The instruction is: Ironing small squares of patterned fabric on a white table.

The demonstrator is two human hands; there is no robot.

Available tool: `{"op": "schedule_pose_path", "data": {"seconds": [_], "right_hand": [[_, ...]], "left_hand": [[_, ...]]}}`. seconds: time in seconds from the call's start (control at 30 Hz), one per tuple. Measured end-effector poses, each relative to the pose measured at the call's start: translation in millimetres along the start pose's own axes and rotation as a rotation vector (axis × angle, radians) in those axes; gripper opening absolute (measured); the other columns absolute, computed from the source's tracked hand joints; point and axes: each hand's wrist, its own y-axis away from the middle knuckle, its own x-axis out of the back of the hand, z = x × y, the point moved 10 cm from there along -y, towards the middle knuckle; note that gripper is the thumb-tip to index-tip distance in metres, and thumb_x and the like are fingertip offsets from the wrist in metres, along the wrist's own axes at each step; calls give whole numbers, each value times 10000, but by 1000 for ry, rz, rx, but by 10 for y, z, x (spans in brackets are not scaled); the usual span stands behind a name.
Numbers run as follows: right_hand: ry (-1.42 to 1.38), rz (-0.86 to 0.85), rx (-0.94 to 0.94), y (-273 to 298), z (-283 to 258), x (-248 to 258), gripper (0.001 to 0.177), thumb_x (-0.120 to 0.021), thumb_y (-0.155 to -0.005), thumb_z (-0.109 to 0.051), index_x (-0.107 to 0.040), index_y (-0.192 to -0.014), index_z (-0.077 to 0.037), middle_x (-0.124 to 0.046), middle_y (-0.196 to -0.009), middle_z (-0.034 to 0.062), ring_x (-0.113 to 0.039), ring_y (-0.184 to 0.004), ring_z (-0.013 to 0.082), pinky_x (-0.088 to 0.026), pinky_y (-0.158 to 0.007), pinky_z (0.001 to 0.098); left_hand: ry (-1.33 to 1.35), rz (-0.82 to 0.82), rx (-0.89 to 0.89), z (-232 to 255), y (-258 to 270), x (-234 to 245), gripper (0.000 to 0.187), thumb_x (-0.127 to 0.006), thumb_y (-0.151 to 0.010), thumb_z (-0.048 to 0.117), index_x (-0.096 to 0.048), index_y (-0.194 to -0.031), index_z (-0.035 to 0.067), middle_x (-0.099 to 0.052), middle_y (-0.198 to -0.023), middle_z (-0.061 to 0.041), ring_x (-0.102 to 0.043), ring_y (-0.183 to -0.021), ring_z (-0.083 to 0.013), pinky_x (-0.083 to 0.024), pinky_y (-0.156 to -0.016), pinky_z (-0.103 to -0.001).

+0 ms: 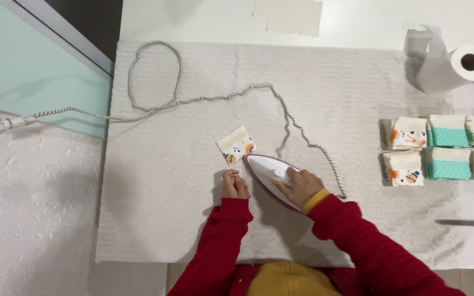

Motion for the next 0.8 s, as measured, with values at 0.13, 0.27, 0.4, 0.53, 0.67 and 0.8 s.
{"op": "schedule_pose_path", "data": {"seconds": [0.13,0.27,0.4,0.53,0.67,0.8], "right_hand": [[-5,-66,-18,47,72,-78,680,-488,-975,-622,-654,-1134,17,-745,-792,221,-767,-650,308,-655,-569,461],[-16,-71,-40,-54,78,-117,679,-512,-964,-624,-661,-1127,18,-753,-750,211,-772,-646,307,-632,-583,463],[23,-67,-55,-3,19,-31,670,-520,-970,-621,-676,-1120,13,-739,-775,217,-764,-670,315,-636,-558,458],[7,-76,-46,-26,68,-62,683,-530,-954,-616,-661,-1153,24,-755,-738,202,-778,-640,305,-634,-591,457],[-25,-80,-97,-49,24,5,667,-524,-963,-607,-659,-1160,16,-744,-756,207,-775,-661,319,-651,-576,465],[-24,0,-67,43,122,69,675,-562,-926,-622,-672,-1121,15,-745,-737,218,-769,-663,347,-624,-634,477]], "left_hand": [[12,8,49,-145,-4,4,132,-419,-1065,138,-438,-1163,51,-554,-653,-35,-484,-435,-90,-414,-410,-276],[-20,18,-10,-127,-26,9,128,-423,-1065,130,-447,-1157,44,-554,-661,-35,-486,-440,-89,-420,-414,-274],[-97,2,-14,23,14,7,123,-416,-1072,128,-443,-1159,46,-575,-672,-32,-505,-455,-83,-433,-429,-269],[-99,15,11,-104,-2,15,137,-415,-1055,121,-461,-1159,46,-570,-647,-47,-498,-435,-101,-419,-425,-291],[-164,2,4,-21,7,-3,138,-416,-1061,140,-453,-1163,56,-590,-672,-25,-522,-461,-94,-463,-460,-285],[-165,25,-10,-227,-6,16,153,-418,-1040,129,-480,-1158,55,-584,-658,-59,-538,-479,-154,-469,-487,-329]]}}
